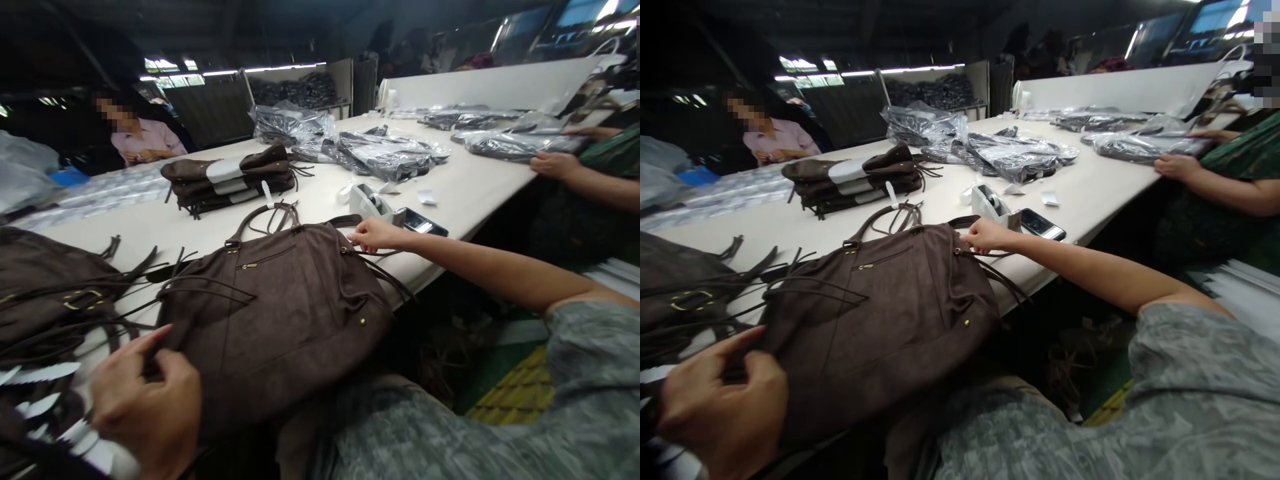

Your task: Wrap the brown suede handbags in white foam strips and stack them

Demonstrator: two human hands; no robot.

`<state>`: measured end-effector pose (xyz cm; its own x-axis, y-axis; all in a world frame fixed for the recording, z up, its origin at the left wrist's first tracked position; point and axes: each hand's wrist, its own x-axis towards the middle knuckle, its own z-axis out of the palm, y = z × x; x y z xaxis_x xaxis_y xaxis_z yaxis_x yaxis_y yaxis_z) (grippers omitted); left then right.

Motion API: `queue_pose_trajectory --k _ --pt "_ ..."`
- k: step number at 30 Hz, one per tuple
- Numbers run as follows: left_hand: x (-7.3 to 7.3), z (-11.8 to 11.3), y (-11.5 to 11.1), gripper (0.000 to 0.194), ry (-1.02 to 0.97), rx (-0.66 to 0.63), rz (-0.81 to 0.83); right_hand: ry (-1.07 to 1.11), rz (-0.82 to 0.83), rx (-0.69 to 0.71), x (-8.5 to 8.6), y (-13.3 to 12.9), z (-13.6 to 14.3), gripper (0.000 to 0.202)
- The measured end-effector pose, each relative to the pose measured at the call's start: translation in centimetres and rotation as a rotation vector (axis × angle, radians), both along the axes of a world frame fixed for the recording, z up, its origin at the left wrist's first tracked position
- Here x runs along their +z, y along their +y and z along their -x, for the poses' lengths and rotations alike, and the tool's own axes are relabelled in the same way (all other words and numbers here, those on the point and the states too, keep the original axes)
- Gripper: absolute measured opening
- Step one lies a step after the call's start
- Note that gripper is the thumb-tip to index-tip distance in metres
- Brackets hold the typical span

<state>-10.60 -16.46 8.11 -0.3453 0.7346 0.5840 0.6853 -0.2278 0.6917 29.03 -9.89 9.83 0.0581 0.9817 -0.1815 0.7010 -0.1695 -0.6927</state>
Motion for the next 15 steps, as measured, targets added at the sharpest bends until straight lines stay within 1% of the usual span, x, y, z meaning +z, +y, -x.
queue_pose_trajectory --k 1,2,4,5,6,7,9,10,12,13,15 --pt "0.4 -2.3 -0.4 0.020 0.104 -0.082 -0.046 0.030 0.081 -0.010 -0.3 0.2 0.1 0.052" --pt "0.6 -4.8 -0.8 0.022 0.170 -0.212 -0.031 0.047 0.156 -0.012 -0.5 0.5 0.5 0.059" --pt "0.3 -9.8 -1.8 0.029 0.221 -0.482 0.137 0.002 0.266 0.000 -0.5 1.7 1.8 0.072" --pt "0.0 -12.1 -2.3 0.034 0.263 -0.560 0.244 -0.057 0.296 0.017 -0.4 2.4 2.6 0.076" --pt "-0.4 -14.1 -2.7 0.036 0.332 -0.596 0.364 -0.132 0.308 0.046 -0.3 3.0 3.3 0.078" --pt "-0.7 -15.9 -3.1 0.040 0.407 -0.597 0.453 -0.212 0.295 0.086 -0.2 3.6 3.9 0.077" --pt "-1.3 -18.5 -3.4 0.048 0.529 -0.542 0.578 -0.340 0.217 0.162 0.0 4.5 4.8 0.067" --pt "-1.5 -19.3 -3.4 0.052 0.554 -0.516 0.609 -0.379 0.167 0.184 0.1 4.7 5.0 0.058" --pt "-1.7 -20.1 -3.3 0.059 0.520 -0.512 0.643 -0.401 0.086 0.199 0.4 4.7 5.1 0.039" --pt "-1.7 -20.3 -3.2 0.062 0.469 -0.526 0.656 -0.389 0.060 0.200 0.7 4.5 5.1 0.031" --pt "-1.7 -20.3 -2.8 0.067 0.332 -0.548 0.682 -0.355 0.025 0.193 1.4 3.9 5.3 0.024"
